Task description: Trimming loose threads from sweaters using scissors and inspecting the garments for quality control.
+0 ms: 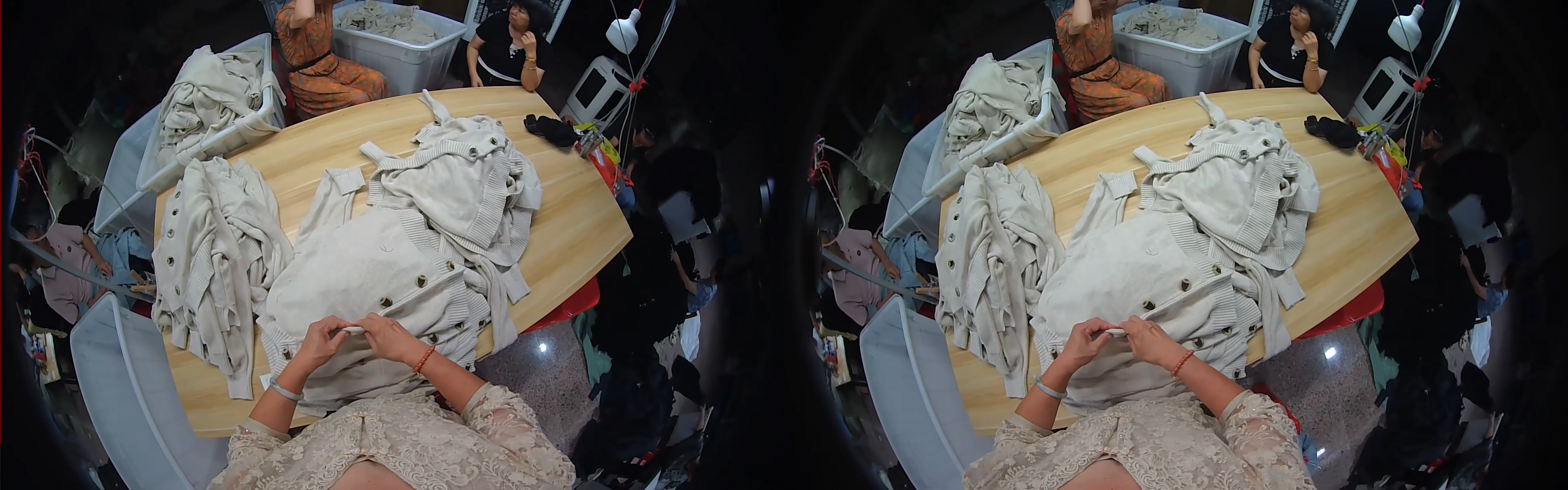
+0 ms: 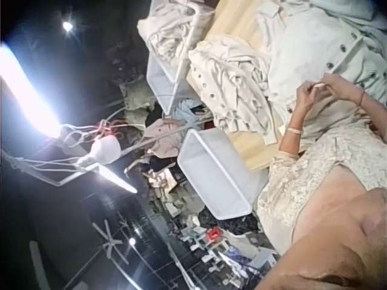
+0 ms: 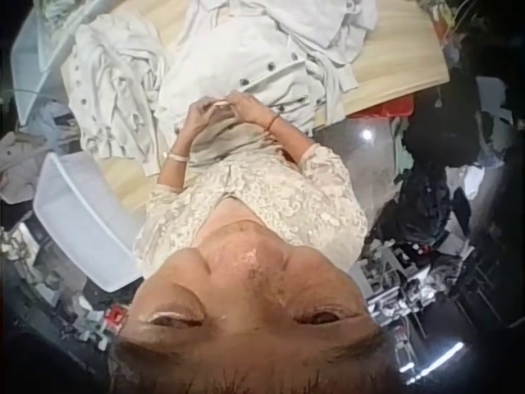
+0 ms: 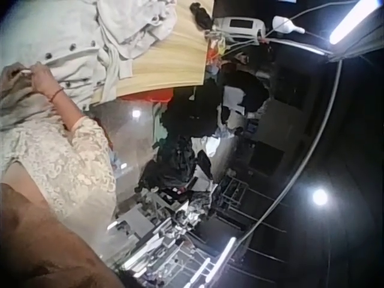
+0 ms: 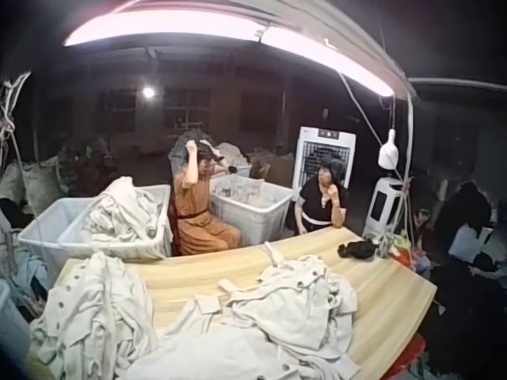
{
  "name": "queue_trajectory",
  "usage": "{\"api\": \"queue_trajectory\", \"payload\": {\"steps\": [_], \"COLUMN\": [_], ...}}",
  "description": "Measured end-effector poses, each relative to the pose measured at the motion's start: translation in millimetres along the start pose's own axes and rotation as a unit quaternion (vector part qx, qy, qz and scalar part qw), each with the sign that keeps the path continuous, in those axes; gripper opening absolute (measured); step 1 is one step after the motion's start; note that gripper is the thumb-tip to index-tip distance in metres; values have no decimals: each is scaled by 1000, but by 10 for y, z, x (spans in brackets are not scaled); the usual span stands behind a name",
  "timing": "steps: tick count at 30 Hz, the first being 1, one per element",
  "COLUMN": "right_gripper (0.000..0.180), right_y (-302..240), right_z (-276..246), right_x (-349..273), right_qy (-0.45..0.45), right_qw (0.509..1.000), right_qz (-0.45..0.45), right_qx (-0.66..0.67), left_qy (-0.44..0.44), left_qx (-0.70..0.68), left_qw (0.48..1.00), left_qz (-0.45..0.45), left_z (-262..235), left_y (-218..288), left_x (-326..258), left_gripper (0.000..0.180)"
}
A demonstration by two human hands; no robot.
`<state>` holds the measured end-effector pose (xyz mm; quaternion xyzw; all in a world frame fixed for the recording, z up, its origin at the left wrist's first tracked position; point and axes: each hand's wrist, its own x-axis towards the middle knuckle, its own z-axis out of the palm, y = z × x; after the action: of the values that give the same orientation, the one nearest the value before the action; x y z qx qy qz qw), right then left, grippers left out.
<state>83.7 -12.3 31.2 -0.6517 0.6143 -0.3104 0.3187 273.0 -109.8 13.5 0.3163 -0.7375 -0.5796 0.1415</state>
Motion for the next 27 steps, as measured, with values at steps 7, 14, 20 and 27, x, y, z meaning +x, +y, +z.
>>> {"api": "queue_trajectory", "payload": {"steps": [7,14,20,27], "right_gripper": [18,14,9,13], "right_y": [-33,58,230,174], "right_z": [70,-205,-375,-335], "right_x": [-61,-279,-404,-418], "right_qy": [12,46,68,89], "right_qw": [999,994,983,983], "right_qz": [-27,38,62,42], "right_qx": [22,-92,-156,-152], "left_qy": [10,49,156,114], "left_qx": [-48,151,322,251], "left_qw": [999,986,915,953], "left_qz": [-10,-41,188,129], "left_z": [38,-36,259,742], "left_y": [83,246,514,427], "left_x": [-70,42,233,678], "left_gripper": [14,19,28,23]}}
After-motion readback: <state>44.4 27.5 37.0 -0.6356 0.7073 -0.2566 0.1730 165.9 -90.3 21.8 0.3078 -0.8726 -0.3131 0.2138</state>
